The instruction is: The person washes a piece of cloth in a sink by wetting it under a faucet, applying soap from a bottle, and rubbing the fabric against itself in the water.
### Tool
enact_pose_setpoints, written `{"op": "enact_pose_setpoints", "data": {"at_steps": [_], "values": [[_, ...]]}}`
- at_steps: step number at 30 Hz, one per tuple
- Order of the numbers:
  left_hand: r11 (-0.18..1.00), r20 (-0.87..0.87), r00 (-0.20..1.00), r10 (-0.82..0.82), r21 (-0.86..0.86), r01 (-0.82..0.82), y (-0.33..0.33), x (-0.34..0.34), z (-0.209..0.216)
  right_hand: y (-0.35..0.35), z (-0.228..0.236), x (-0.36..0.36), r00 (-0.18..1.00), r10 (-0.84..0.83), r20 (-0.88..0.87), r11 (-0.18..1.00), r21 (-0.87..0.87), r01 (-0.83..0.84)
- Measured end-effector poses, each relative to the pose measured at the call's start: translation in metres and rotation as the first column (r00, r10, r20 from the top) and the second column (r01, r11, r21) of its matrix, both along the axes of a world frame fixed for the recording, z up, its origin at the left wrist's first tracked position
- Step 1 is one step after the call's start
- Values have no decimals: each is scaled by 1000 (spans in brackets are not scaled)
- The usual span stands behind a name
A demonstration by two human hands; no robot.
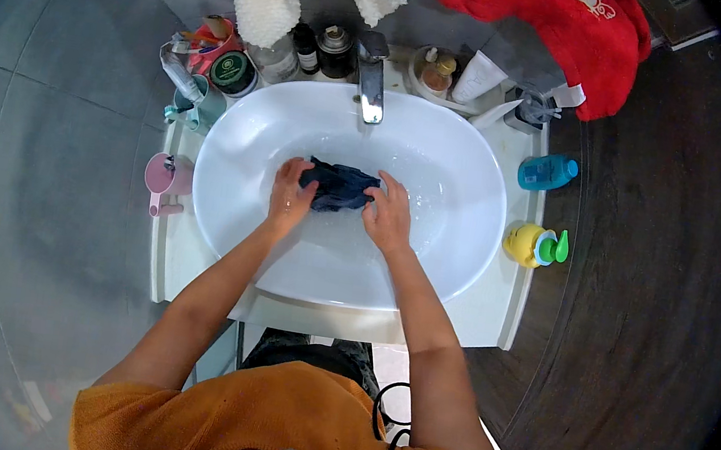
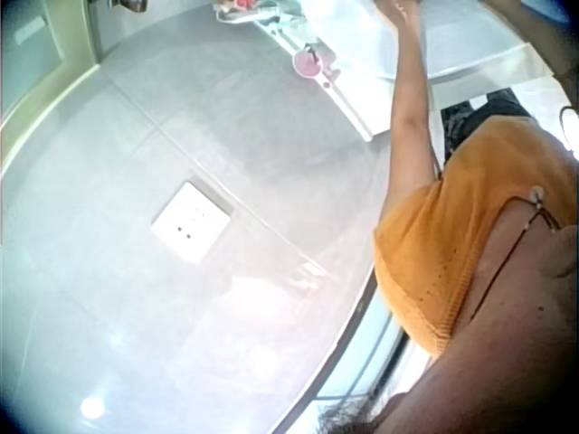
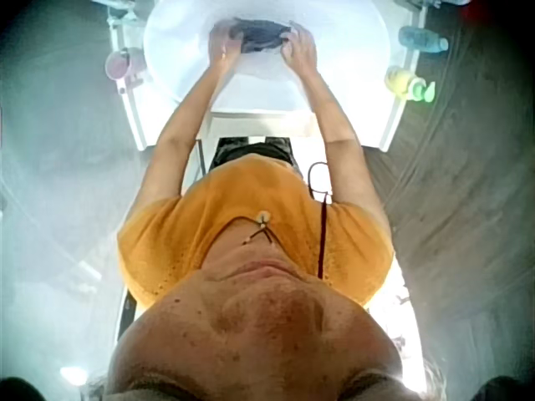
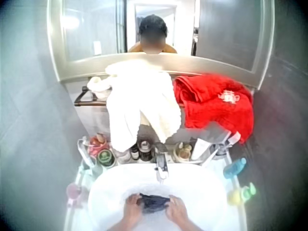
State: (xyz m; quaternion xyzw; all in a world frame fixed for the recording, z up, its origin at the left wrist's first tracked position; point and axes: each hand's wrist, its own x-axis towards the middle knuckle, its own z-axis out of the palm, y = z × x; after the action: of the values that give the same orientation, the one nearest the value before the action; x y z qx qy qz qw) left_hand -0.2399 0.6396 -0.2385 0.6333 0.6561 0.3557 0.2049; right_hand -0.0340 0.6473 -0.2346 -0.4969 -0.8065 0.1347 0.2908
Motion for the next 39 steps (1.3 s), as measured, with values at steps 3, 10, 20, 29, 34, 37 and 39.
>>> {"op": "enact_pose_setpoints", "data": {"at_steps": [3, 10, 20, 29, 34, 37, 39], "values": [[992, -349, 929, -124, -12, 128, -6, 14, -9, 2, -6, -20, 997, -68, 26, 997, -28, 69], [959, -365, 894, -261, -204, 197, -8, 10, -53, -7, -44, -26, 898, -67, 435, 975, -164, 152], [740, 757, 89, 648, -597, -310, -4, 4, -77, 9, -59, -41, 823, -541, -171, 831, -257, 493], [766, 670, -421, 612, -368, 528, -6, -14, -52, -29, 43, -99, 869, -148, -473, 853, -506, -131], [805, 702, -404, 586, -446, 392, -9, 14, -41, -9, 36, -89, 980, -62, -189, 912, -410, -22], [779, 788, -122, 603, -549, 303, -17, 33, -8, 15, 35, -65, 988, -146, -52, 933, -340, 119], [775, 811, 15, 585, -565, 284, -12, 29, 17, 25, 40, -55, 999, -42, -9, 988, -149, 40]]}}
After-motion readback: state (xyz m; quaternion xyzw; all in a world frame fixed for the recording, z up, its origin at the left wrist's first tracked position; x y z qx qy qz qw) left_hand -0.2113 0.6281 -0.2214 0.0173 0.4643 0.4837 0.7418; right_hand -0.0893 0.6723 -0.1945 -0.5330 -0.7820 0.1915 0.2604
